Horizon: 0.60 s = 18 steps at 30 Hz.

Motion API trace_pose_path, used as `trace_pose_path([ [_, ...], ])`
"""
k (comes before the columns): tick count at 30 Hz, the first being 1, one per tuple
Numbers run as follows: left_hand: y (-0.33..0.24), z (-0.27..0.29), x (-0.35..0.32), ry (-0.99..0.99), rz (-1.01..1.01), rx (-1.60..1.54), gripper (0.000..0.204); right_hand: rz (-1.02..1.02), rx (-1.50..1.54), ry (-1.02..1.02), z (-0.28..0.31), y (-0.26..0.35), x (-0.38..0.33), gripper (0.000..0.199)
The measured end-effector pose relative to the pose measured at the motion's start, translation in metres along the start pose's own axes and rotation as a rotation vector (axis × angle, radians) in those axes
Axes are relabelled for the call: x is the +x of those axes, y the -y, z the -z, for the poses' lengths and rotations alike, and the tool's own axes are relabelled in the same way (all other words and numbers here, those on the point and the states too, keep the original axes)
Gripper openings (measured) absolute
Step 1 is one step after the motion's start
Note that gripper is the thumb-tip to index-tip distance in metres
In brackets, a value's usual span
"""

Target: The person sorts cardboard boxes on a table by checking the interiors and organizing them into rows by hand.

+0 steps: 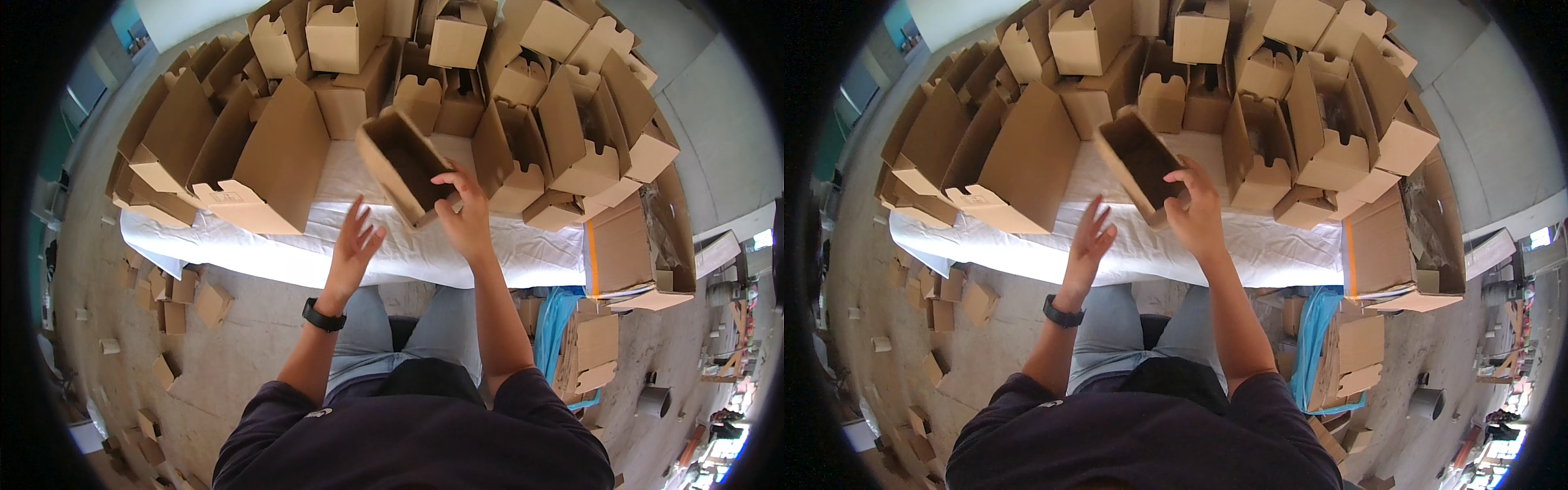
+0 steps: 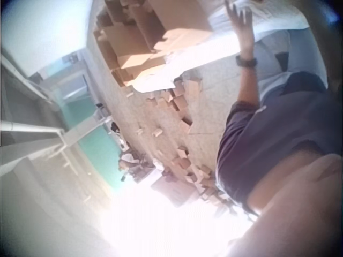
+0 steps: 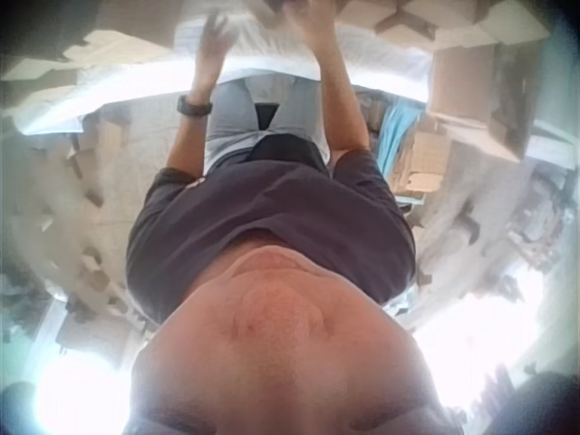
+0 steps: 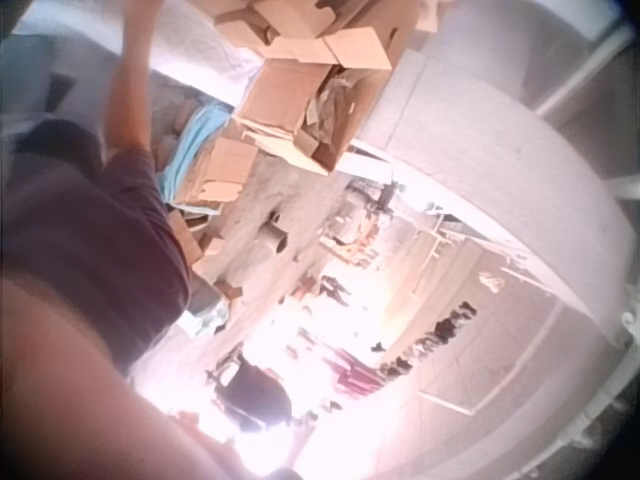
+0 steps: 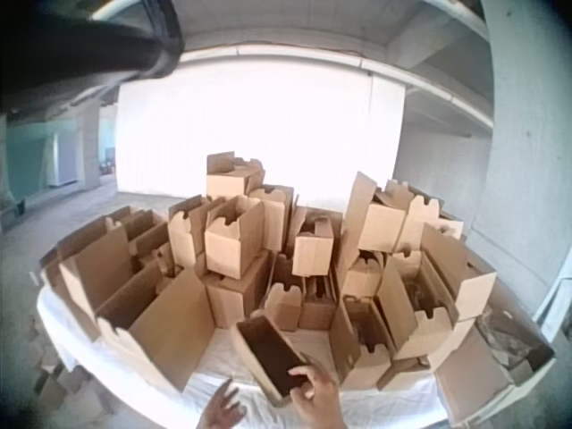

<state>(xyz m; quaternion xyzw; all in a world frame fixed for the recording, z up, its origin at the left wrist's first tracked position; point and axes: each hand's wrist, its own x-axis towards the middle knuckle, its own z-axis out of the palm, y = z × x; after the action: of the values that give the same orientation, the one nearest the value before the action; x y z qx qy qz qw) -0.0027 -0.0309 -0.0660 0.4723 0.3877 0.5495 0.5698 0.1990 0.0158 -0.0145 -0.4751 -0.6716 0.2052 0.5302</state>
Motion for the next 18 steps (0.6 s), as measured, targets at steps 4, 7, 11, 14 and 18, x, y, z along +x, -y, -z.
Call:
trace_pose_path([
  [4, -0.020, 0.009, 0.021, -0.238, -0.164, 0.115, 0.077, 0.009, 0.052, 0.120, 0.024, 0.018, 0.001, 0.039],
  [7, -0.033, 0.011, 0.025, -0.196, -0.185, 0.162, 0.074, 0.195, -0.031, 0.212, 0.037, 0.002, 0.005, 0.046],
  [11, -0.015, 0.003, 0.022, -0.038, -0.186, 0.238, 0.064, 0.166, -0.069, 0.147, 0.031, 0.000, 0.004, 0.050],
  [14, -0.021, -0.007, 0.015, -0.009, -0.155, 0.201, 0.064, 0.169, -0.094, -0.037, 0.030, -0.005, -0.003, 0.038],
  [18, -0.027, -0.009, 0.017, -0.021, -0.239, 0.363, 0.063, -0.082, 0.414, -0.239, 0.028, -0.012, -0.021, 0.021],
])
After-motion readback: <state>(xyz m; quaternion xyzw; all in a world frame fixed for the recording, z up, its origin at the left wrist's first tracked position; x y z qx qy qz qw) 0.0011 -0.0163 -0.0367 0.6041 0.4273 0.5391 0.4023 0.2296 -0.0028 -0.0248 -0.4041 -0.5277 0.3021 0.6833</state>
